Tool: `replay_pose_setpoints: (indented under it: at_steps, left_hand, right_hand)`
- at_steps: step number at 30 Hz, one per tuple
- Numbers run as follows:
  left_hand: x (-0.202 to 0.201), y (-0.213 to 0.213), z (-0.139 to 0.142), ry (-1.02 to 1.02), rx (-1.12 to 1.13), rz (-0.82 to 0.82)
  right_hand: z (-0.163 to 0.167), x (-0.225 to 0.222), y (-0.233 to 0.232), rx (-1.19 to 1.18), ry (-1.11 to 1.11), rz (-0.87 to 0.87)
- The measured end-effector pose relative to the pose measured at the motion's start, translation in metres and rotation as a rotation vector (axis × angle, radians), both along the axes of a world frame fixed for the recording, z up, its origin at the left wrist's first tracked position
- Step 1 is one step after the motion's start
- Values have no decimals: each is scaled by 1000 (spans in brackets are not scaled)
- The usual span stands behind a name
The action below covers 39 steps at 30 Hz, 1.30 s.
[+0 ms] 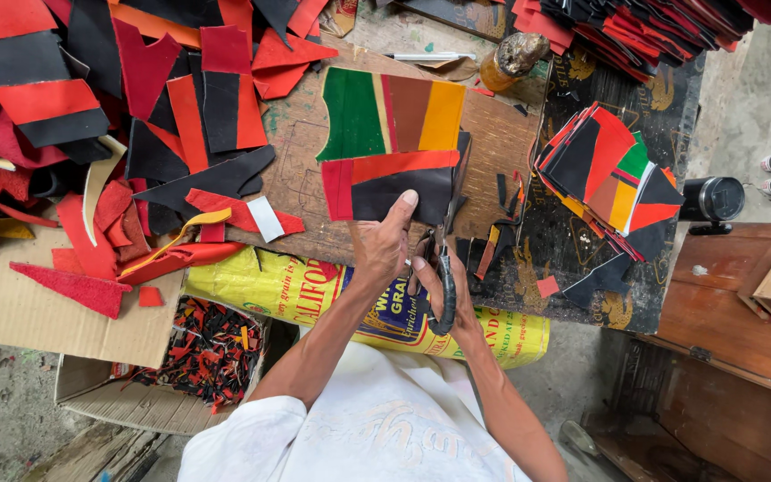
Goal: The person holds a dark template board on the workbench and traces around it with a marker, then cuts colorful foam and rubber pieces with scissors and trims their edges. They arrange the cut pieces on the template and set trimmed pieces onto a stack at the side of the table.
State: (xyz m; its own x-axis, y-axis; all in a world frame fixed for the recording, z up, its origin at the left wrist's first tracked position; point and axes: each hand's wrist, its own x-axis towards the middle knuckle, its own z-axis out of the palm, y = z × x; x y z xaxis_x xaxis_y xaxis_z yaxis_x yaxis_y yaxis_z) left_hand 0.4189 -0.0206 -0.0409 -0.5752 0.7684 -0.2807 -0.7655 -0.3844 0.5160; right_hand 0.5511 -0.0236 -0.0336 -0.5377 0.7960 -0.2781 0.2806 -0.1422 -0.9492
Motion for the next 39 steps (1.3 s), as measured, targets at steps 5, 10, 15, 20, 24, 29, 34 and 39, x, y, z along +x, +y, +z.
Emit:
replay_pose_setpoints:
  at_steps: [5,10,15,20,24,29,34,39]
  left_hand:
    - [-6,10,10,173,5,102]
    - [-10,11,13,449,-234,130]
    - [-11,9,15,467,-241,136]
    - [-10,8,16,479,-256,127]
    - [-9,7,17,487,-253,124]
    - [-6,6,15,484,-235,125]
    - [-4,5,15,467,-220,147]
    - [-7,3,21,372,-175,169]
  right_hand:
    - [3,2,-9,49,-57,45]
    - [3,2,-14,38,-113,59]
    - [-2,2,-14,36,-125,46]
    - [-10,3,-18,44,-71,23]
    - [-18,4,-20,124,-76,-13]
    - [-22,8,-24,221,-132,-25]
    - [-17,5,-24,143,-58,-79]
    - [-1,6,-16,30,-30,-25]
